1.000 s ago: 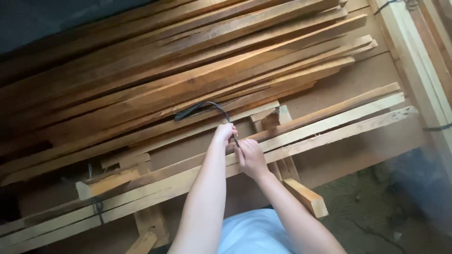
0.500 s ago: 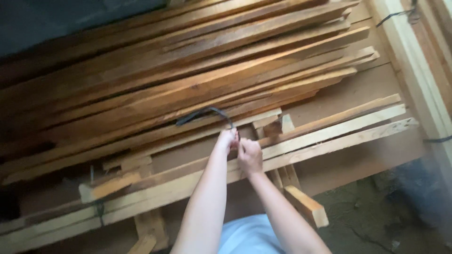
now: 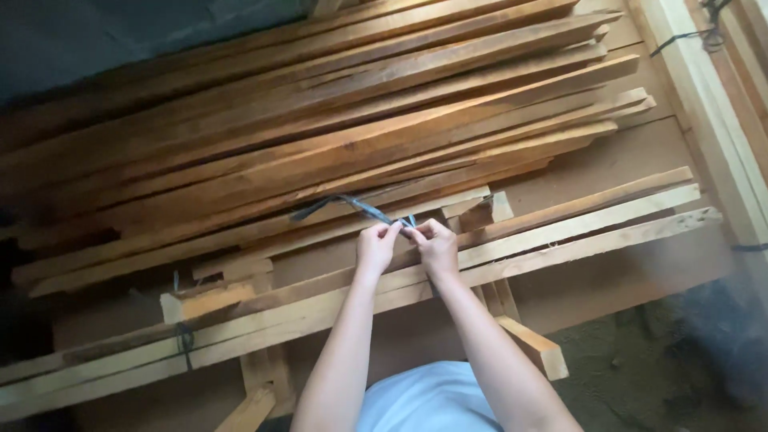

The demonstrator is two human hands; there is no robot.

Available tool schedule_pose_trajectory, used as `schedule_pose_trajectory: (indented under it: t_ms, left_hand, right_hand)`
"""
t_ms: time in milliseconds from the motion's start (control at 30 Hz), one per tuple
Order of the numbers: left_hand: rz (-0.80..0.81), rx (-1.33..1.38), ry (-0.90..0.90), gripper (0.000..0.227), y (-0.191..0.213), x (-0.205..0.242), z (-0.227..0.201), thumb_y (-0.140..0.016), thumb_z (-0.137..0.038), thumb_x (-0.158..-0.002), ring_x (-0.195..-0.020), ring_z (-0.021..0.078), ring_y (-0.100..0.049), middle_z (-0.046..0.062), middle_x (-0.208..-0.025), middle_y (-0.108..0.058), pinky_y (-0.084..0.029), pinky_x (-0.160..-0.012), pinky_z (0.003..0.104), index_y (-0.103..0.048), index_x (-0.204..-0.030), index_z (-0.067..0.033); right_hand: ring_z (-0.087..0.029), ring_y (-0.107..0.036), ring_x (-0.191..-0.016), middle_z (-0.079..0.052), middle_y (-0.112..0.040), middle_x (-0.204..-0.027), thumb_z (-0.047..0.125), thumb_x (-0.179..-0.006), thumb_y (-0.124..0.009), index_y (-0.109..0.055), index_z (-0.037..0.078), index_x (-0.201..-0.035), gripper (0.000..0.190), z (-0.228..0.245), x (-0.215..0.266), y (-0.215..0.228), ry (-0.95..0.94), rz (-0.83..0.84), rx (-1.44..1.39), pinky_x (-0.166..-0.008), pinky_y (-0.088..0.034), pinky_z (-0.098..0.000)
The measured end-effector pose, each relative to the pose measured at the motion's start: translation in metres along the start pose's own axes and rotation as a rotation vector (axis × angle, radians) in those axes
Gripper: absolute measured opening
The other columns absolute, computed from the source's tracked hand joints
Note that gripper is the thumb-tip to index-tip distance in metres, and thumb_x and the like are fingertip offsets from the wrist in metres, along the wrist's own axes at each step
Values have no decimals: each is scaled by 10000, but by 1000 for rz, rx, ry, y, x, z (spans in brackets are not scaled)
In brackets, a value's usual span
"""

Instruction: The person ties a bundle of wooden planks together using a black strap. They wrap the strap around the planks, pull it tight, and secure it with a knot. The person then lifts the tied bundle and places it on a stack of other planks.

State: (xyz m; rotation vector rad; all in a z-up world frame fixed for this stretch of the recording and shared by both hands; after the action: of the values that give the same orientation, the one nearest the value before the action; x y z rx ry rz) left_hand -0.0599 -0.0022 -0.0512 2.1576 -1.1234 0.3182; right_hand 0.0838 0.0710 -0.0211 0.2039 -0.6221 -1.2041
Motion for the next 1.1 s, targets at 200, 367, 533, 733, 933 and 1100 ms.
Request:
schedule_pose_trajectory:
  t_ms: [200,367,533,733,933,1100]
  left_hand:
    - [-7,110,-302,268,14,15,-53,-752,-334,-945,-844,223,-723,72,-808,-738,-538,-788,336,-748,-755,-144]
    - [198,110,-374,131,2,12,-67,-647,-191,-964,-1117,314,-656,115,-1111,-708,-505,-963,433,-731,-978,-91]
    - [597,-49,-238,592,0,1,-39,-476,71,-841,-1393,418,-491,256,-1414,-616,-369,-1197,539,-587,-1420,14]
    - [547,-153,-204,229,6,-24,1,-673,-282,-963,-1137,287,-704,66,-1032,-801,-517,-977,418,-796,-1155,-264]
    - [696,141,91,370,11,-20,-10,-725,-269,-945,-1134,201,-621,64,-1277,-728,-554,-900,329,-725,-1305,-184]
    - [732,265,166,440,-5,-21,-14,-845,-286,-851,-994,158,-737,56,-1078,-801,-542,-864,268,-744,-1272,-208]
  right_hand:
    - [-309,-741,-967,-86,-777,-921,190,-893,-729,-812,196,-1038,166,19,13,12,321,152,189,-849,-580,-430]
    - [-397,-705,-922,-188,-699,-820,176,-993,-597,-695,84,-875,179,29,8,16,354,239,244,-775,-549,-493]
    - [-375,-703,-992,-142,-734,-877,255,-1056,-535,-697,146,-986,207,30,1,19,252,295,243,-807,-553,-492]
    - [-316,-738,-891,-80,-740,-718,266,-1013,-630,-731,170,-922,167,25,-6,20,126,334,181,-811,-558,-423]
    - [-182,-756,-810,-2,-749,-697,279,-1027,-605,-738,189,-946,180,-1,-23,10,68,337,196,-762,-575,-362]
    - [-290,-740,-956,-43,-765,-764,294,-1006,-612,-746,203,-967,167,9,-21,15,63,336,263,-845,-564,-438]
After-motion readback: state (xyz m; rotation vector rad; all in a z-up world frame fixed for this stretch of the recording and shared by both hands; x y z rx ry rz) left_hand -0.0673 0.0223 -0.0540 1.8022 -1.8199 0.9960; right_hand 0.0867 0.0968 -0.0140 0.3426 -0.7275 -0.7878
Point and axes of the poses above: each hand's wrist, its own x-axis away from the middle knuckle, its own y-axis out of the back of the hand, z = x × y, the point moved 3 cm from there along -x, towards the middle knuckle
